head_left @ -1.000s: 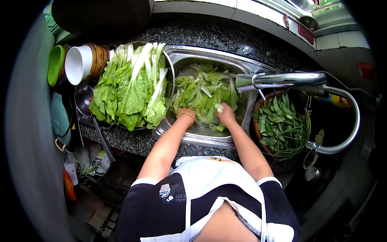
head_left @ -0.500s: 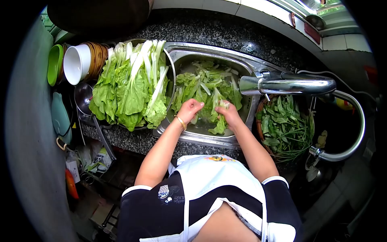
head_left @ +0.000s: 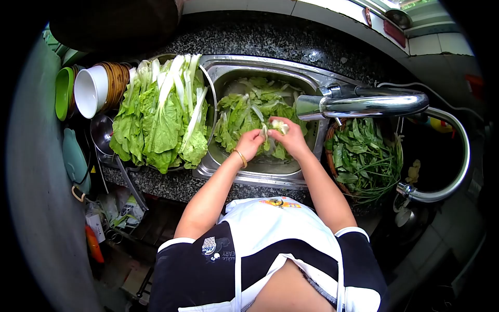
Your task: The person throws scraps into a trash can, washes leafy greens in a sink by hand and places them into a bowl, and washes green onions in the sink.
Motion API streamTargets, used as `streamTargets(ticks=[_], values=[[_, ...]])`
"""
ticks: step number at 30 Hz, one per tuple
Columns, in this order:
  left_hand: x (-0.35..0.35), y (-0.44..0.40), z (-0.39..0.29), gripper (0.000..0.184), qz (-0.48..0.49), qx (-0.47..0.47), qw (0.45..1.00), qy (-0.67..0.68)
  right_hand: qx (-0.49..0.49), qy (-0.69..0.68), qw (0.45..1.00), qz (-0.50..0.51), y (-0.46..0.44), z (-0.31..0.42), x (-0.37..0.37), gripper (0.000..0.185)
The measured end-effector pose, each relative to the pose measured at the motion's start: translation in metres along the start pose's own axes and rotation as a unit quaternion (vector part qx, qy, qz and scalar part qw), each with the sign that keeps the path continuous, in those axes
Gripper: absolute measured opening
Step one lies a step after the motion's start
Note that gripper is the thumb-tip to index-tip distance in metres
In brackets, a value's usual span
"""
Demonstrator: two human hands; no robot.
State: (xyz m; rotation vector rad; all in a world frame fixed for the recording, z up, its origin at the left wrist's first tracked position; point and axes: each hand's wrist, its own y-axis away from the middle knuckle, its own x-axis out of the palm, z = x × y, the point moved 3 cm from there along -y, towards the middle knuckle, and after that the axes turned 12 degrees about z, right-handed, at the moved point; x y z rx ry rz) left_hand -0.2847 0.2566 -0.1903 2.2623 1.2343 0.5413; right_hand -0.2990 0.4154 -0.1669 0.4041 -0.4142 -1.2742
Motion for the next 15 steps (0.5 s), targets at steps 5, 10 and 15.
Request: streamTargets(ticks=[5, 10, 15], values=[[-0.001, -0.004, 0.009, 0.024, 0.010, -0.042, 0.977, -0.210, 0.022, 0.199, 0.971, 0.133, -0.025, -0.013, 0.009, 0.029], [0.004, -0.012, 0.028, 0.023, 0.123, -0.098, 0.959, -0.236, 0.043, 0.278, 0.942, 0.181, -0.028, -0.031, 0.008, 0.026], [-0.012, -0.020, 0.061, 0.027, 0.155, -0.173, 0.969, -0.081, 0.093, 0.335, 0.926, 0.143, -0.021, -0.057, 0.001, 0.027]])
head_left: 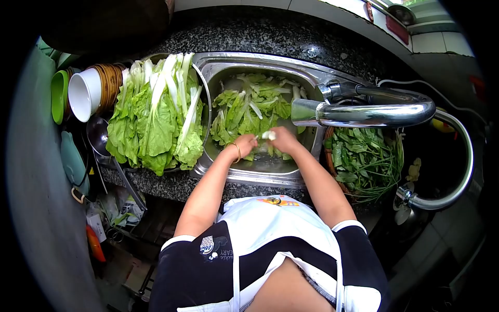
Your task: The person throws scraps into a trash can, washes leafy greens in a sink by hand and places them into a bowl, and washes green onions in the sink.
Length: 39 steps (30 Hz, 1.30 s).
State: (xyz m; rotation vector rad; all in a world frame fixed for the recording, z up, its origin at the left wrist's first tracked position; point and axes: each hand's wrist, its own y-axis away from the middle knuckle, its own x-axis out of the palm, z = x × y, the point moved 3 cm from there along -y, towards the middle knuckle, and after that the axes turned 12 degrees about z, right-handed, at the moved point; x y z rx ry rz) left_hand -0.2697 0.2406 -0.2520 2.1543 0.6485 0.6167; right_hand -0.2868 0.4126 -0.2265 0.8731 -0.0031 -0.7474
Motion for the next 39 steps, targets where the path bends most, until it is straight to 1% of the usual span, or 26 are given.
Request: streamTargets(ticks=[1, 2, 4, 5, 7, 8, 9, 11, 13, 14, 16, 18, 19, 20, 22, 23, 25, 26, 28, 30, 31, 33, 36, 37, 38, 39], values=[[-0.007, 0.000, 0.001, 0.027, -0.078, 0.020, 0.989, -0.123, 0.088, -0.023, 0.994, -0.055, 0.001, -0.007, -0.002, 0.035], [-0.012, 0.001, 0.001, 0.028, -0.155, 0.040, 0.956, -0.244, 0.085, -0.024, 0.995, -0.054, 0.001, -0.008, -0.003, 0.035], [-0.008, 0.019, -0.022, 0.028, -0.180, 0.011, 0.962, -0.206, 0.201, -0.099, 0.969, -0.099, 0.002, -0.016, -0.007, 0.040], [-0.002, 0.022, -0.027, 0.029, -0.123, -0.023, 0.956, -0.267, 0.152, -0.035, 0.988, -0.019, -0.005, -0.017, 0.000, 0.040], [0.004, 0.021, -0.034, 0.027, -0.033, -0.082, 0.922, -0.377, 0.133, 0.038, 0.990, 0.006, -0.004, -0.008, 0.003, 0.040], [0.001, 0.013, -0.026, 0.027, -0.032, -0.079, 0.923, -0.376, 0.112, 0.113, 0.986, 0.036, -0.004, -0.003, 0.006, 0.039], [-0.012, 0.002, -0.009, 0.026, -0.095, -0.118, 0.925, -0.347, 0.176, 0.060, 0.982, -0.024, -0.003, -0.008, 0.005, 0.042], [-0.027, -0.010, 0.007, 0.026, -0.179, -0.151, 0.916, -0.327, 0.137, 0.067, 0.988, 0.001, -0.007, -0.017, 0.009, 0.043], [-0.018, -0.002, -0.002, 0.029, -0.156, -0.114, 0.932, -0.306, 0.053, 0.047, 0.992, 0.105, -0.010, -0.019, 0.014, 0.045], [-0.012, 0.003, -0.010, 0.033, -0.131, -0.075, 0.947, -0.283, 0.053, 0.048, 0.992, 0.104, -0.009, -0.019, 0.015, 0.045], [-0.008, 0.020, -0.028, 0.039, -0.085, -0.084, 0.947, -0.297, 0.027, -0.022, 0.999, 0.036, 0.007, -0.004, 0.007, 0.042], [-0.011, 0.033, -0.034, 0.036, -0.153, 0.005, 0.955, -0.254, 0.079, -0.014, 0.997, -0.021, 0.015, 0.005, -0.008, 0.039], [-0.015, 0.039, -0.043, 0.033, -0.198, -0.011, 0.959, -0.203, 0.038, 0.000, 0.988, -0.147, 0.018, 0.008, -0.022, 0.038], [-0.019, 0.045, -0.050, 0.027, -0.272, -0.001, 0.946, -0.178, -0.004, 0.011, 0.963, -0.271, 0.020, 0.008, -0.032, 0.037], [-0.029, 0.047, -0.055, 0.025, -0.350, 0.025, 0.928, -0.122, -0.111, 0.088, 0.898, -0.417, 0.001, -0.008, -0.042, 0.037], [-0.033, 0.041, -0.053, 0.025, -0.352, 0.027, 0.927, -0.124, -0.113, 0.088, 0.897, -0.419, -0.011, -0.011, -0.049, 0.037], [-0.041, 0.027, -0.047, 0.020, -0.410, 0.095, 0.898, -0.131, -0.110, 0.104, 0.838, -0.524, -0.023, -0.012, -0.063, 0.040], [-0.043, 0.019, -0.043, 0.020, -0.412, 0.095, 0.897, -0.131, -0.112, 0.103, 0.837, -0.525, -0.029, -0.013, -0.065, 0.040], [-0.046, 0.008, -0.045, 0.018, -0.436, 0.044, 0.891, -0.120, 0.082, 0.048, 0.948, -0.302, -0.049, -0.027, -0.062, 0.046], [-0.046, 0.000, -0.050, 0.022, -0.437, 0.024, 0.892, -0.111, 0.089, 0.068, 0.972, -0.208, -0.045, -0.031, -0.051, 0.046], [-0.046, -0.003, -0.054, 0.025, -0.452, -0.001, 0.885, -0.107, 0.042, 0.126, 0.977, -0.167, -0.042, -0.027, -0.047, 0.045], [-0.047, -0.002, -0.061, 0.034, -0.463, -0.049, 0.882, -0.072, -0.004, 0.187, 0.975, -0.121, -0.036, -0.023, -0.043, 0.044], [-0.057, -0.014, -0.056, 0.036, -0.480, -0.048, 0.875, -0.031, 0.013, 0.076, 0.986, -0.149, -0.029, -0.020, -0.043, 0.041], [-0.064, -0.026, -0.046, 0.038, -0.454, 0.025, 0.891, -0.002, 0.018, 0.055, 0.986, -0.155, -0.025, -0.017, -0.042, 0.040], [-0.067, -0.035, -0.035, 0.038, -0.452, 0.026, 0.892, -0.003, 0.023, 0.034, 0.986, -0.162, -0.020, -0.014, -0.041, 0.040], [-0.067, -0.042, -0.035, 0.039, -0.411, 0.115, 0.902, 0.074, 0.021, 0.046, 0.985, -0.166, -0.015, -0.009, -0.041, 0.040]])
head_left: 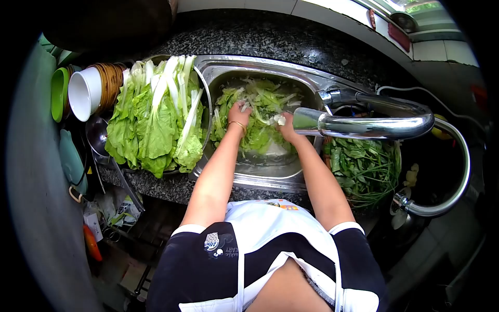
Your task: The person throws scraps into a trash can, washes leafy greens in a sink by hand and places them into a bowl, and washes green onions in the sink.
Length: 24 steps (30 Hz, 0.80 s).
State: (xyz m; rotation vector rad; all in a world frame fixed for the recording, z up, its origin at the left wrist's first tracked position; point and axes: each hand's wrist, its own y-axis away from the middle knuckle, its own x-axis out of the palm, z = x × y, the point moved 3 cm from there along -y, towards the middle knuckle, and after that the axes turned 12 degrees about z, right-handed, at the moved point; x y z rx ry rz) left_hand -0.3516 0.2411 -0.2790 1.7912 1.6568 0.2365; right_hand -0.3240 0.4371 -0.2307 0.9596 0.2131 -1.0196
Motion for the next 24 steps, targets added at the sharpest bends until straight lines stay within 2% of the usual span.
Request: streamTargets(ticks=[1, 2, 4, 7, 9, 11, 13, 14, 15, 17, 18, 19, 21, 23, 24], values=[[0.003, -0.002, 0.002, 0.040, 0.038, 0.042, 0.992, 0.110, 0.003, -0.015, 1.000, -0.004, 0.003, 0.000, -0.003, 0.041], [0.004, -0.003, 0.007, 0.042, 0.098, 0.030, 0.982, 0.161, 0.016, -0.077, 0.997, -0.002, 0.003, -0.003, -0.006, 0.042], [-0.001, 0.013, -0.008, 0.043, 0.118, 0.024, 0.983, 0.140, 0.037, -0.210, 0.977, 0.015, 0.002, -0.011, -0.003, 0.043], [-0.014, 0.048, -0.029, 0.044, 0.170, -0.003, 0.976, 0.134, -0.016, -0.215, 0.974, 0.074, -0.018, -0.038, 0.034, 0.046], [-0.017, 0.058, -0.025, 0.039, 0.243, -0.041, 0.961, 0.128, 0.043, -0.193, 0.978, 0.062, -0.019, -0.049, 0.045, 0.045], [-0.018, 0.066, -0.016, 0.036, 0.247, -0.032, 0.959, 0.137, 0.068, -0.151, 0.985, 0.047, -0.017, -0.052, 0.046, 0.044], [-0.016, 0.073, -0.005, 0.030, 0.249, -0.068, 0.945, 0.201, 0.084, -0.088, 0.992, 0.022, -0.009, -0.048, 0.043, 0.045], [-0.013, 0.072, 0.004, 0.023, 0.233, -0.030, 0.956, 0.175, 0.022, 0.015, 0.993, 0.116, -0.005, -0.036, 0.048, 0.046], [-0.009, 0.071, 0.011, 0.023, 0.233, -0.029, 0.956, 0.175, -0.033, 0.058, 0.978, 0.200, 0.012, 0.002, 0.027, 0.044], [-0.009, 0.070, 0.021, 0.019, 0.215, -0.059, 0.956, 0.192, 0.146, 0.056, 0.978, 0.135, 0.010, -0.008, 0.033, 0.042], [-0.012, 0.072, 0.011, 0.022, 0.242, -0.075, 0.956, 0.145, 0.140, 0.056, 0.979, 0.134, 0.009, -0.009, 0.035, 0.042], [-0.011, 0.071, 0.009, 0.024, 0.229, -0.084, 0.957, 0.159, 0.118, 0.046, 0.981, 0.144, 0.009, -0.010, 0.035, 0.042], [-0.016, 0.079, -0.007, 0.024, 0.230, -0.099, 0.963, 0.099, 0.099, 0.029, 0.983, 0.153, 0.009, -0.011, 0.038, 0.041], [-0.011, 0.066, 0.023, 0.023, 0.204, -0.087, 0.971, 0.091, -0.017, 0.043, 0.976, 0.213, 0.014, -0.010, 0.041, 0.038], [-0.007, 0.058, 0.038, 0.022, 0.175, -0.076, 0.978, 0.087, -0.012, 0.044, 0.976, 0.212, 0.016, -0.015, 0.040, 0.038]])
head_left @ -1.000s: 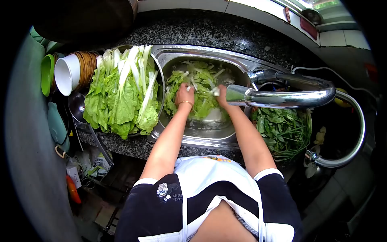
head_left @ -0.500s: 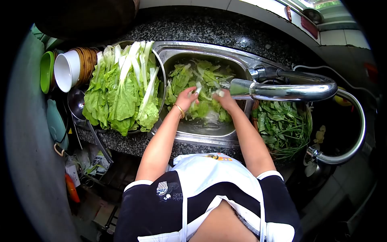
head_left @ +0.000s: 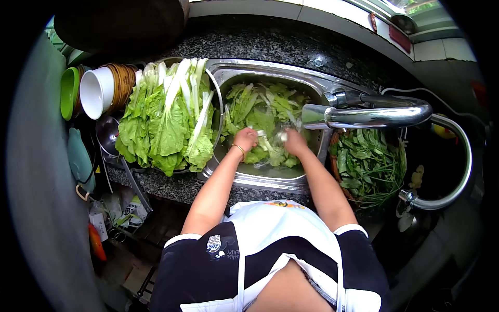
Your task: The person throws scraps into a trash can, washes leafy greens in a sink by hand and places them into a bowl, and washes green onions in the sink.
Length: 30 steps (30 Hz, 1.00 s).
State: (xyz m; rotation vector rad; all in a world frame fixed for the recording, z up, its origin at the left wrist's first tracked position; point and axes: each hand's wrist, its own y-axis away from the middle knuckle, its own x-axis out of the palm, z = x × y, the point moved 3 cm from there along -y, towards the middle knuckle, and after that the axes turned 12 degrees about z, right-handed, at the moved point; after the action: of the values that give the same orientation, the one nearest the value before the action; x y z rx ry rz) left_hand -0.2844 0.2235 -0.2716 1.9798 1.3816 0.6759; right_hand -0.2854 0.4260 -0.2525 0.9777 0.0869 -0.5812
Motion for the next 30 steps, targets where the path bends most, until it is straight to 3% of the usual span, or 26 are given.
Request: streamTargets(ticks=[1, 2, 3, 4, 5, 7, 8, 9, 10, 11, 12, 13, 15, 16, 17, 18, 19, 21, 25, 27, 29, 30], values=[[0.000, -0.008, 0.004, 0.022, 0.003, 0.002, 1.000, 0.003, 0.035, -0.029, 0.998, -0.054, 0.000, -0.006, -0.004, 0.036], [-0.005, -0.015, 0.006, 0.024, -0.040, -0.014, 0.980, -0.195, 0.067, -0.058, 0.990, -0.106, -0.001, -0.009, -0.006, 0.035], [-0.009, -0.016, 0.007, 0.025, -0.082, -0.032, 0.918, -0.387, 0.098, -0.090, 0.979, -0.157, -0.001, -0.011, -0.007, 0.034], [0.004, 0.001, -0.021, 0.028, -0.030, -0.124, 0.898, -0.422, 0.031, -0.083, 0.990, -0.110, -0.002, -0.001, -0.009, 0.049], [0.009, 0.003, -0.027, 0.028, -0.031, -0.123, 0.897, -0.423, 0.030, -0.083, 0.990, -0.112, 0.001, 0.005, -0.011, 0.049], [0.024, 0.003, -0.027, 0.028, 0.130, -0.143, 0.795, -0.574, 0.109, -0.159, 0.971, -0.142, 0.017, 0.022, -0.021, 0.055], [0.017, -0.004, -0.011, 0.028, 0.037, -0.101, 0.778, -0.619, 0.126, -0.151, 0.956, -0.216, 0.022, 0.019, -0.023, 0.056], [0.012, -0.009, -0.017, 0.028, 0.035, -0.098, 0.778, -0.619, 0.125, -0.150, 0.956, -0.219, 0.021, 0.014, -0.025, 0.056], [0.000, -0.016, -0.023, 0.030, -0.043, -0.163, 0.867, -0.469, 0.129, -0.148, 0.953, -0.230, 0.022, 0.007, -0.027, 0.055], [-0.010, -0.019, -0.025, 0.031, -0.116, -0.222, 0.921, -0.300, 0.136, -0.147, 0.950, -0.240, 0.023, 0.000, -0.025, 0.053], [-0.012, -0.031, -0.012, 0.026, -0.061, -0.191, 0.974, -0.101, 0.107, -0.159, 0.945, -0.266, 0.022, -0.004, -0.024, 0.050], [-0.011, -0.031, -0.008, 0.022, -0.005, -0.154, 0.983, 0.104, 0.111, -0.158, 0.945, -0.264, 0.025, -0.006, -0.024, 0.050], [-0.014, -0.020, -0.020, 0.019, -0.009, -0.074, 0.996, 0.046, 0.080, -0.175, 0.950, -0.246, 0.025, -0.002, -0.026, 0.047], [-0.018, -0.015, -0.019, 0.019, -0.009, -0.076, 0.996, 0.045, 0.030, -0.186, 0.954, -0.232, 0.035, 0.012, -0.030, 0.045], [-0.025, -0.009, -0.022, 0.018, -0.035, -0.004, 0.997, -0.076, 0.032, -0.189, 0.954, -0.230, 0.037, 0.020, -0.028, 0.045], [-0.027, -0.001, -0.026, 0.017, -0.059, 0.068, 0.977, -0.194, 0.007, -0.175, 0.976, -0.133, 0.034, 0.032, -0.020, 0.045], [-0.024, 0.011, -0.032, 0.017, -0.057, 0.065, 0.977, -0.195, -0.020, -0.159, 0.987, -0.035, 0.032, 0.045, -0.012, 0.045], [-0.023, 0.031, -0.047, 0.014, -0.074, 0.090, 0.988, -0.102, -0.057, 0.007, 0.998, 0.039, 0.030, 0.078, 0.004, 0.044], [-0.028, 0.050, -0.057, 0.015, -0.118, 0.078, 0.989, -0.047, -0.069, 0.062, 0.994, 0.048, 0.006, 0.094, 0.039, 0.042], [-0.034, 0.058, -0.060, 0.019, -0.143, 0.118, 0.980, -0.076, -0.058, 0.084, 0.991, 0.090, 0.004, 0.093, 0.040, 0.039], [-0.031, 0.067, -0.072, 0.030, -0.136, 0.181, 0.966, -0.125, 0.017, 0.029, 0.999, 0.018, 0.009, 0.083, 0.024, 0.029], [-0.034, 0.070, -0.075, 0.040, -0.158, 0.162, 0.947, -0.227, 0.053, 0.015, 0.998, -0.027, 0.007, 0.070, 0.017, 0.028]])
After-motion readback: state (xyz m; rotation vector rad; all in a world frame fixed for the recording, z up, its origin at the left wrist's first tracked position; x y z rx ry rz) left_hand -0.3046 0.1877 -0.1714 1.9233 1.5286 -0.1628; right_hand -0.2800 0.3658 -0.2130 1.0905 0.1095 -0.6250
